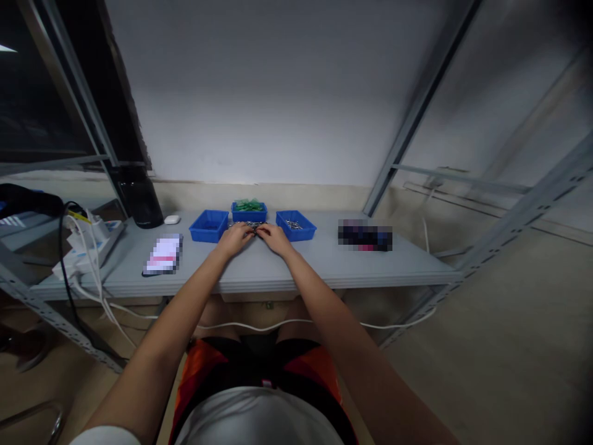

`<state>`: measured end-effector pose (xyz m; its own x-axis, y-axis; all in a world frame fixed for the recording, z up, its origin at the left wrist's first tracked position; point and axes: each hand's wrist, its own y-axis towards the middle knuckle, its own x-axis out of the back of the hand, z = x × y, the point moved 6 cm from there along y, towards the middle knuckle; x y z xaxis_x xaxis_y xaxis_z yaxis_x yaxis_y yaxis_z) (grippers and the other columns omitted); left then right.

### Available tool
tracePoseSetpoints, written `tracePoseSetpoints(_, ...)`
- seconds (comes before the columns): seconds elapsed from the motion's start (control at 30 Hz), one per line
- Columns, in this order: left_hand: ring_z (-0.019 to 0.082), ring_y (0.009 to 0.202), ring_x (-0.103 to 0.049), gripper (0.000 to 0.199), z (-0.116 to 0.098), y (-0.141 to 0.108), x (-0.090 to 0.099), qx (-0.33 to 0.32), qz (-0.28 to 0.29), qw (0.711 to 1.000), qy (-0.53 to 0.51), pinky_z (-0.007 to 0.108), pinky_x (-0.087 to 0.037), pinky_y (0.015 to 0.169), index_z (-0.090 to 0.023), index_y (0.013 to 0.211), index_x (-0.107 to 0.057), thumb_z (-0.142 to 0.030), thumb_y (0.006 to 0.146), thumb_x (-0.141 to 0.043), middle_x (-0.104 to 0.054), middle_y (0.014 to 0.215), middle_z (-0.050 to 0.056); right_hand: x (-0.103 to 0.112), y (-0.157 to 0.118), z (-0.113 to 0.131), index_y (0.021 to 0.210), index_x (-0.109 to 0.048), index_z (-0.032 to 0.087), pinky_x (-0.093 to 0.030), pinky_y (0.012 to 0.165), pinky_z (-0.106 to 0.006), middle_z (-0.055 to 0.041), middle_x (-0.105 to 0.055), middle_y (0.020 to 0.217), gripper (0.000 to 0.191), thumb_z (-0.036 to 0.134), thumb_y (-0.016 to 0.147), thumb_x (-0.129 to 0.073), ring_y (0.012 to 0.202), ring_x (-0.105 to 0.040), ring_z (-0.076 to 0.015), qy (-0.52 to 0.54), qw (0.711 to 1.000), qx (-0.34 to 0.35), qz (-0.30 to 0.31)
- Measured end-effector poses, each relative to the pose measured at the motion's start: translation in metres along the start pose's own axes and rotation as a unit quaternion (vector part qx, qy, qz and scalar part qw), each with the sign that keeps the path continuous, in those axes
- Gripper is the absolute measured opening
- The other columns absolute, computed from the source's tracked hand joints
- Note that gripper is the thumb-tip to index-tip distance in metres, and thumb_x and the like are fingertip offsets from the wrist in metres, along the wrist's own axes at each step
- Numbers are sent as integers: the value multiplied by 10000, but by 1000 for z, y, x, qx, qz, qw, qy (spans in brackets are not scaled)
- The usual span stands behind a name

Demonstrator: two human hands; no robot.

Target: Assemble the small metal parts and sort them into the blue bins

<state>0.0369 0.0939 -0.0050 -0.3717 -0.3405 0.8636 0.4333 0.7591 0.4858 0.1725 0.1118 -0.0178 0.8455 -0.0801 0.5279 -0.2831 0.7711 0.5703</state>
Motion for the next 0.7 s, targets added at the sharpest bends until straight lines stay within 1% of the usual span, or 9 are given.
tracePoseSetpoints(0.1,214,1029,-573,263,-2,-1,3,-5,0,1000,-12,311,-464,889,-211,1100,-664,-279,912,-493,-628,1054,77,2,-1,0,928,-704,168,-447,770,-256,-54,-711,905,201,250,855,-535,788,-607,-147,0,1000,-7,-9)
tracePoseSetpoints(0.23,196,947,-591,292,-3,-1,7,1,-15,999,-29,300,-474,847,-187,1093,-673,-298,934,-455,-615,1012,81,3,-2,2,936,-697,162,-430,765,-248,-52,-707,889,227,272,882,-506,793,-601,-149,-2,1000,0,-5)
tracePoseSetpoints(0.33,187,945,-590,310,-2,0,10,1,-45,998,-49,293,-473,856,-170,1090,-677,-302,942,-438,-610,1004,82,2,-2,2,905,-693,152,-422,760,-248,-55,-704,882,240,269,898,-483,785,-596,-149,-4,1000,-3,0)
tracePoseSetpoints(0.43,188,1002,-577,318,-3,-1,12,-11,-74,995,-66,299,-463,900,-167,1114,-666,-300,942,-434,-606,1057,88,-4,-3,3,888,-689,154,-420,767,-250,-54,-700,888,223,245,895,-485,782,-589,-145,-11,1000,17,24)
tracePoseSetpoints(0.6,187,1038,-569,299,-10,-3,11,-47,-62,994,-76,310,-453,928,-190,1078,-669,-303,934,-433,-627,1075,72,-12,-4,4,886,-686,157,-423,773,-256,-55,-692,876,222,201,894,-468,773,-586,-143,-18,997,54,55)
tracePoseSetpoints(0.7,201,1005,-579,280,-10,-2,10,-40,-57,995,-71,319,-464,890,-174,1057,-662,-304,909,-463,-656,1041,78,-12,-3,3,944,-683,165,-424,783,-257,-56,-696,913,224,196,894,-467,792,-594,-141,-18,998,44,52)
